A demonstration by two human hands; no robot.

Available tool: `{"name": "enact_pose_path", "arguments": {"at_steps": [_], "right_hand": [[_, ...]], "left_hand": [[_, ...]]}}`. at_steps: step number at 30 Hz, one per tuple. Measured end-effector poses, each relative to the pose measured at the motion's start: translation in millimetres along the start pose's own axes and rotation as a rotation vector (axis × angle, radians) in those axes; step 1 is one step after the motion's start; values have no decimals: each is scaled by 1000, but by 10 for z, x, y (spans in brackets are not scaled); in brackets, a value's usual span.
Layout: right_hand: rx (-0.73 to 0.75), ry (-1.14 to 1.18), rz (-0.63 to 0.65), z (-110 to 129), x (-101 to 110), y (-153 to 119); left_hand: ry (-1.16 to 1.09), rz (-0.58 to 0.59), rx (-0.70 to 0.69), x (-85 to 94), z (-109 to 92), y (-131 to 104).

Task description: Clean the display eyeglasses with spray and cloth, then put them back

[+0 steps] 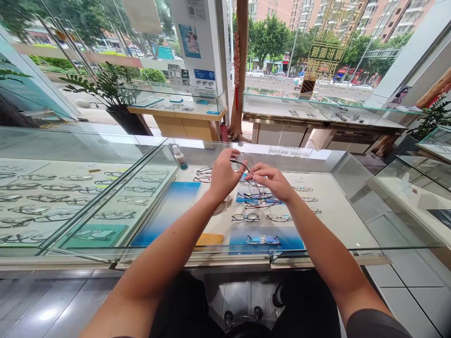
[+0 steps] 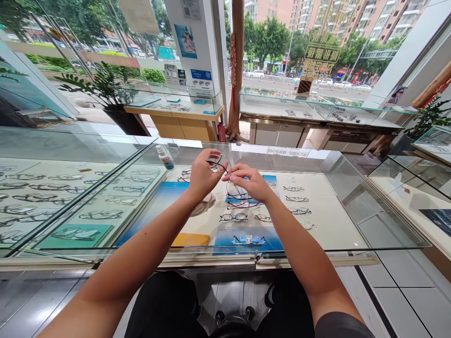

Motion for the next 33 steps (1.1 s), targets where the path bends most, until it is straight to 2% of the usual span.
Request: {"name": "enact_pose_path", "arguments": {"at_steps": [6,10,17,26,29,31,33], "right_hand": [[-32,51,22,-70,-10,-13],[-52,54,-13,-80,19,-7],[-29,-18,-128,-53,110,23],[-64,30,-155,-84,112,27],[-55,34,-205,-63,145,29],[-61,35,-249,-41,183,28],[-76,33,-264,-19,211,29]], "left_hand": [[-74,48,6,-12,4,19],[-143,84,48,-28,-7,29],[-343,266,83,-107,-60,37],[-627,422,250,-161,-44,40],[-582,347,284,-131,-54,16],[-495,191,271,-43,-63,1],[-391,34,134,82,-133,-11]]}}
Point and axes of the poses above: each hand's wrist, its own y-axis towards the middle knuckle, its own x-axis out of the back of the hand, z = x × y, the point moved 5 cm from there along y, towards the middle knuckle, and after that the axes turned 9 degrees about x, right-handed, at the moved point
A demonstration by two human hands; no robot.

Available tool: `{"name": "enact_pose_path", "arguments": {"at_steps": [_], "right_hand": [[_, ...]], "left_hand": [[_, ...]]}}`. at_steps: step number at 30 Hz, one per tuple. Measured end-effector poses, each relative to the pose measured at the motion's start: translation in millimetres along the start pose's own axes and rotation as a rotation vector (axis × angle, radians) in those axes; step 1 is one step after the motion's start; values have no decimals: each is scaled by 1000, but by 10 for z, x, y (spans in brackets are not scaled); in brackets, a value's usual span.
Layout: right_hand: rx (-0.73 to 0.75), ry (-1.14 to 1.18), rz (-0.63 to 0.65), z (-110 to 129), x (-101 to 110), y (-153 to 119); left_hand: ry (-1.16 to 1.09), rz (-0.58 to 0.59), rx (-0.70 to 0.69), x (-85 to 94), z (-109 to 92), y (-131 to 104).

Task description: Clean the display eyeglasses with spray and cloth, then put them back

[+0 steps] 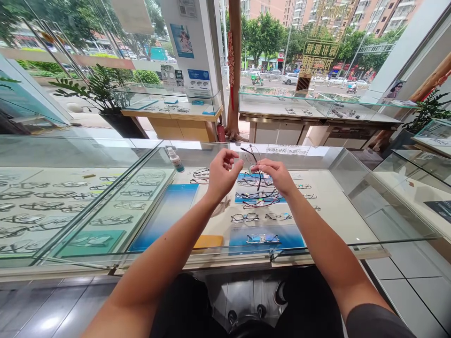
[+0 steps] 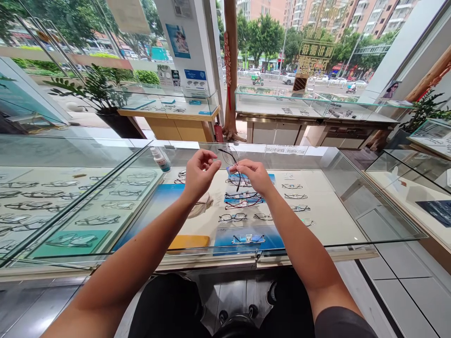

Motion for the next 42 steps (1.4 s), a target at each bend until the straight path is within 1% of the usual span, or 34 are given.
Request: {"name": "enact_pose_path", "arguments": {"at_steps": [1,2,4,5,7,10,15,19,22,24,26,29,33,36,39,42], "right_hand": [[-6,-3,5,10,9,3],[-9,-7,14,17,17,5],[-7,-19,37,25,32,8],[0,-33,44,27,44,9],[18,-74,50,34,71,9],[46,-115,66,66,95,8],[30,-65,94,137,83,12],[-50,7,4,134,123,11],[-67,52,-92,125,184,11],[-14,17,-153,143,230,11],[75,-45,-196,173,258,4],[201,-144,-221,218,248,-23],[251,-316,-259,239,206,-71],[273,-381,-309,246,191,-96],[298,-401,-351,243,191,-106],[289,-429,-370,221,194,-104]], "left_hand": [[52,-17,-118,24,-73,-16],[107,1,-237,31,-142,-32],[215,109,-421,6,-230,-53],[259,164,-469,-8,-243,-54],[309,227,-502,-19,-236,-40],[319,224,-505,-4,-221,-26],[359,148,-455,28,-215,-26],[374,112,-438,45,-212,-27],[332,23,-435,98,-229,-25],[281,-83,-428,159,-242,-19],[234,-183,-405,213,-240,-9],[196,-258,-341,249,-209,15],[190,-270,-245,238,-161,24],[195,-262,-205,212,-147,7],[194,-257,-210,189,-149,-11],[204,-278,-240,180,-144,-16]]}}
Point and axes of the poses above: each hand's wrist, its own y-axis towards the middle knuckle, its own x-axis out of the back of the hand, z = x × y, the point moved 5 cm from there along y, towards the middle knuckle, and after that the axes turned 9 degrees about x, right-handed, at the moved point
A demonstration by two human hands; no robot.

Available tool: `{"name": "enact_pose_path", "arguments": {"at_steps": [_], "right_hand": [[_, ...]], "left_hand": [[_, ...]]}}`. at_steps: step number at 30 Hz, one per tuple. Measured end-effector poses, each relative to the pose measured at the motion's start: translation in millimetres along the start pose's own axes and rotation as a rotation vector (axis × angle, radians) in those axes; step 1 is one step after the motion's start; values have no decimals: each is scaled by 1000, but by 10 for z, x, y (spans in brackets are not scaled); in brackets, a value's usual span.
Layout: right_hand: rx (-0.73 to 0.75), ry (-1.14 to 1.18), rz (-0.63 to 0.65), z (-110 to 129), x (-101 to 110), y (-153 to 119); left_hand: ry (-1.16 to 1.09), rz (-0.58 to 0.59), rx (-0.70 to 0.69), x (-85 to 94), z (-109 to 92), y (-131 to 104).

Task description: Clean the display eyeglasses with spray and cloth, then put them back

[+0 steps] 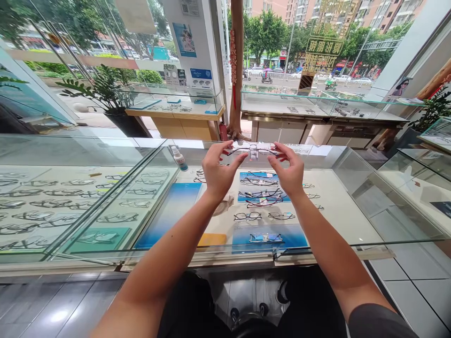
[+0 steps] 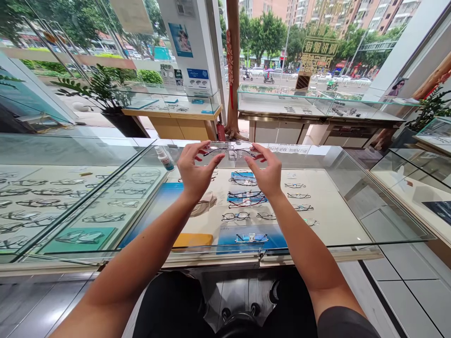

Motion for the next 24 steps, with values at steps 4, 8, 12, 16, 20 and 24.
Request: {"name": "enact_pose_path", "arguments": {"at_steps": [4,8,12,16,20,24], "right_hand": [[-5,-32,10,-22,-17,-10],[-2,-46,-15,-19,-17,-28],[-3,-60,-31,2,-6,-43],[1,-94,-40,19,16,-44],[35,-118,-44,43,28,-37],[58,-122,-48,61,30,-36]], "left_hand": [[10,-61,-39,1,19,-8],[8,-75,-55,0,1,-26],[11,-49,13,-6,-3,-31],[-33,20,112,-45,57,-23],[-51,71,158,-84,116,-18],[-57,90,179,-103,152,-16]]}}
Point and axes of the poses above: each hand's wrist, its own y-axis towards the middle knuckle, its own x-axis out of the back of the hand, z = x × y, the point moved 5 cm from there along y, towards the middle knuckle, and after that the axes turned 9 degrees about x, right-handed, at the moved point
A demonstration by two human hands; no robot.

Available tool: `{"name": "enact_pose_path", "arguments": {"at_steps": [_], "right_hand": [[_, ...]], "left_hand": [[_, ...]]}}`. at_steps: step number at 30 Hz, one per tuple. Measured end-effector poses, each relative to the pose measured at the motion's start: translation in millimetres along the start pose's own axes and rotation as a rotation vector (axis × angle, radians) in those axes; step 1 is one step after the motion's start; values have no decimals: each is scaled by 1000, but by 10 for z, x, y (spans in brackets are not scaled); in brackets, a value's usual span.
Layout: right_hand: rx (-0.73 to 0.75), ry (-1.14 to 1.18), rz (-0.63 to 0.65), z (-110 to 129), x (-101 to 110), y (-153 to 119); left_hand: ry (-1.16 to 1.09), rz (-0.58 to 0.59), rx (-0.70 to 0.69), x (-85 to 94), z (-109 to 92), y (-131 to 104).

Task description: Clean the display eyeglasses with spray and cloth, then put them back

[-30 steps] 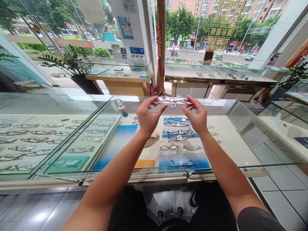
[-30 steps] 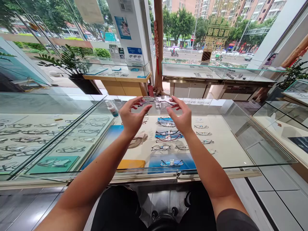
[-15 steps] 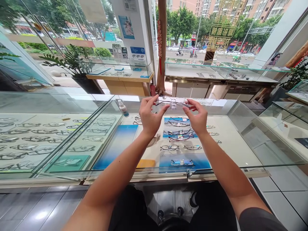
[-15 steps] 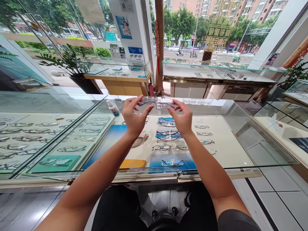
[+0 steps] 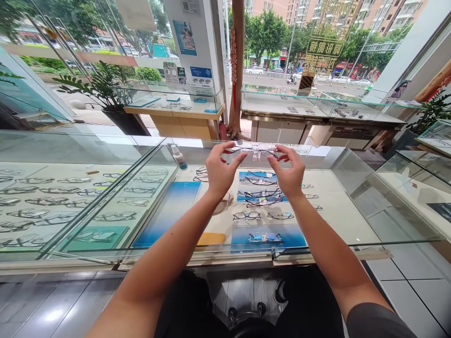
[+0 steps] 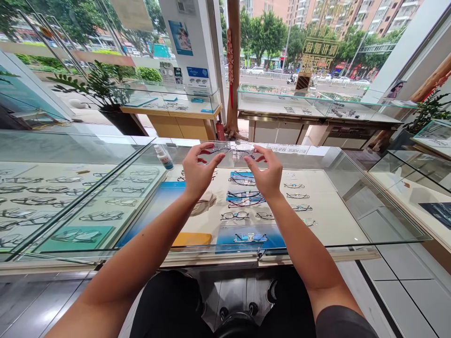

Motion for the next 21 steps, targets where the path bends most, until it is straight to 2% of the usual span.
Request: {"name": "enact_pose_path", "arguments": {"at_steps": [8,11,16,21], "right_hand": [[-43,18,8,-17,0,-3],[-32,20,12,-19,1,5],[-37,35,43,-102,-34,14],[-57,52,57,-217,-75,-3]], "left_hand": [[-17,27,41,-24,35,6],[-3,0,16,-10,9,-9],[49,-147,-174,54,-95,-60],[76,-223,-325,75,-173,-101]]}}
Point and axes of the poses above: each hand's wrist, its own y-axis towards the middle knuckle, its own x-axis out of the back of the hand, z = x × y, the point moved 5 cm from there along y, towards the middle knuckle, and after that the axes turned 9 degrees about x, right-handed, at the moved point
